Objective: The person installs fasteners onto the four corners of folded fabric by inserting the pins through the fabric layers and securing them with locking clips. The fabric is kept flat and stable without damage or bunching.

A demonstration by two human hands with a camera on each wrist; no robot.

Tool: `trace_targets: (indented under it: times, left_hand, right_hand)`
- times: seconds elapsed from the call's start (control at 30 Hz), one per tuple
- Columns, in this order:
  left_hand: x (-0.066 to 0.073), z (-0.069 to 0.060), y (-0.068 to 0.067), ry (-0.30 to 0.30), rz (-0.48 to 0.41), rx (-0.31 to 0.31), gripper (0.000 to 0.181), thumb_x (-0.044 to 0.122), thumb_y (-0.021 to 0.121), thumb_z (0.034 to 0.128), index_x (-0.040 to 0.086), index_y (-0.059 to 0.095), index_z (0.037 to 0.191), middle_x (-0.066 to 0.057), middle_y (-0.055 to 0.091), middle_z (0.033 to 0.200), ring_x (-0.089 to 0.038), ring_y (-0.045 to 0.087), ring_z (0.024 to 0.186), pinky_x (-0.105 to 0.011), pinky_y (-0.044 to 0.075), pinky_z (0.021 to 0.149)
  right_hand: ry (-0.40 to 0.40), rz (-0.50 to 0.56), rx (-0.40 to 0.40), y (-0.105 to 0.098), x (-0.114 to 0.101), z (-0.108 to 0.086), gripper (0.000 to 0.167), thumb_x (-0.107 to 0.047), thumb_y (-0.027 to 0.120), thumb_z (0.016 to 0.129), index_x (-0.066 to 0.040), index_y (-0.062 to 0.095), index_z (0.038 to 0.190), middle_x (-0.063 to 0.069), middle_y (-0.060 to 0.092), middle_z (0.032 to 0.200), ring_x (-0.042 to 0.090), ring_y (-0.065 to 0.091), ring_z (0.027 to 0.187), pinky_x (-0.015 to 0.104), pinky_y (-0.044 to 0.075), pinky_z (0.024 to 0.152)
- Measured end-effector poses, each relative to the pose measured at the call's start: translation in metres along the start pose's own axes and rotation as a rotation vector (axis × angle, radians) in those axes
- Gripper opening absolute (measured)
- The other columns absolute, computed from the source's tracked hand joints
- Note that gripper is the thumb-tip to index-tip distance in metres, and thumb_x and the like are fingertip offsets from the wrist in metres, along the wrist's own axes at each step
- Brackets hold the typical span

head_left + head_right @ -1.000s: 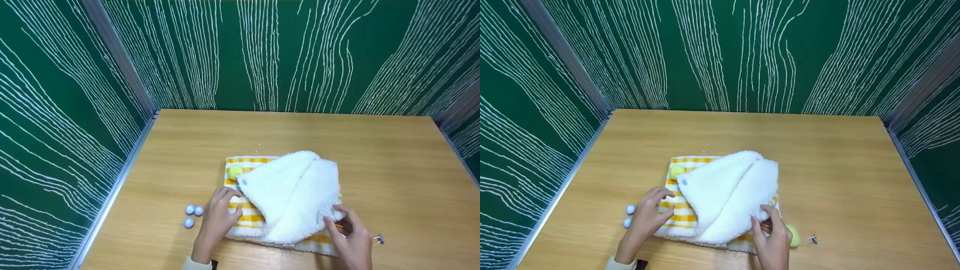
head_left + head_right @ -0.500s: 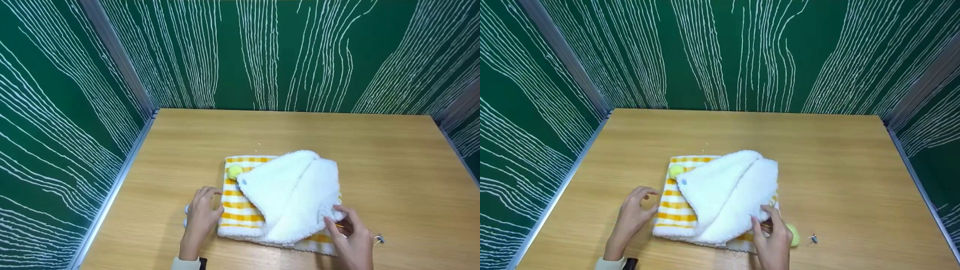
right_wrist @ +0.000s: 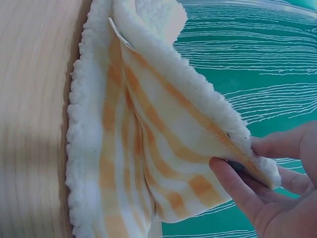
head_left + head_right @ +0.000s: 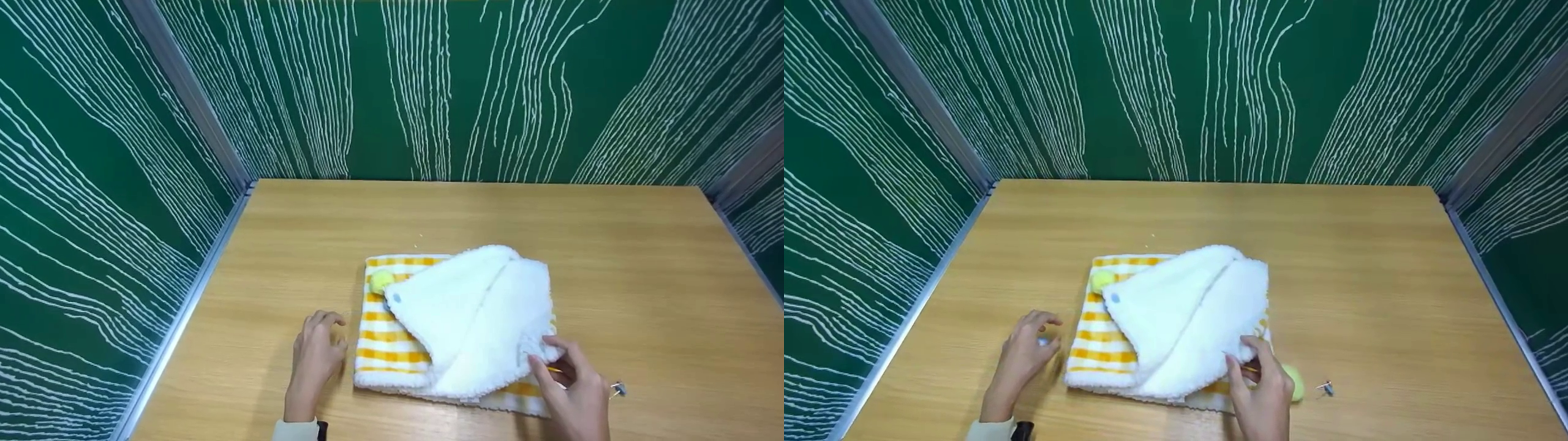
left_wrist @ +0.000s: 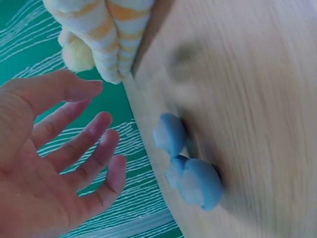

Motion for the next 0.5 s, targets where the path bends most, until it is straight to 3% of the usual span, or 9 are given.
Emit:
trace_targets:
  times: [0.2, 0.5]
  left_hand:
    - [-0.009, 0.0, 0.005, -0.002, -0.004, -0.067, 0.031, -0.01, 0.07, 0.0708, 0.005, 0.067, 0.098, -0.01, 0.06, 0.105, -0.026, 0.052, 0.093, -0.03, 0.048, 0.06]
    - [-0.019, 0.0, 0.012, -0.078, -0.046, -0.151, 0.035, -0.02, 0.061, 0.069, 0.0, 0.067, 0.097, -0.011, 0.057, 0.103, -0.025, 0.051, 0.092, -0.033, 0.049, 0.068]
  right_hand:
    - [-0.014, 0.016, 0.004, -0.001, 0.0, 0.0, 0.032, 0.008, 0.076, 0.071, -0.002, 0.066, 0.1, 0.011, 0.067, 0.077, -0.001, 0.061, 0.069, 0.01, 0.049, 0.063]
    - [-0.009, 0.007, 0.0, -0.003, 0.0, 0.0, 0.031, 0.007, 0.076, 0.072, -0.001, 0.066, 0.1, 0.013, 0.068, 0.081, -0.002, 0.061, 0.072, 0.01, 0.05, 0.063]
Point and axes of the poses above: each hand's wrist, its own z-axis towards the middle knuckle, its own y-axis out of the palm, x = y × z, the point moved 5 cm from there along z, towards the middle knuckle
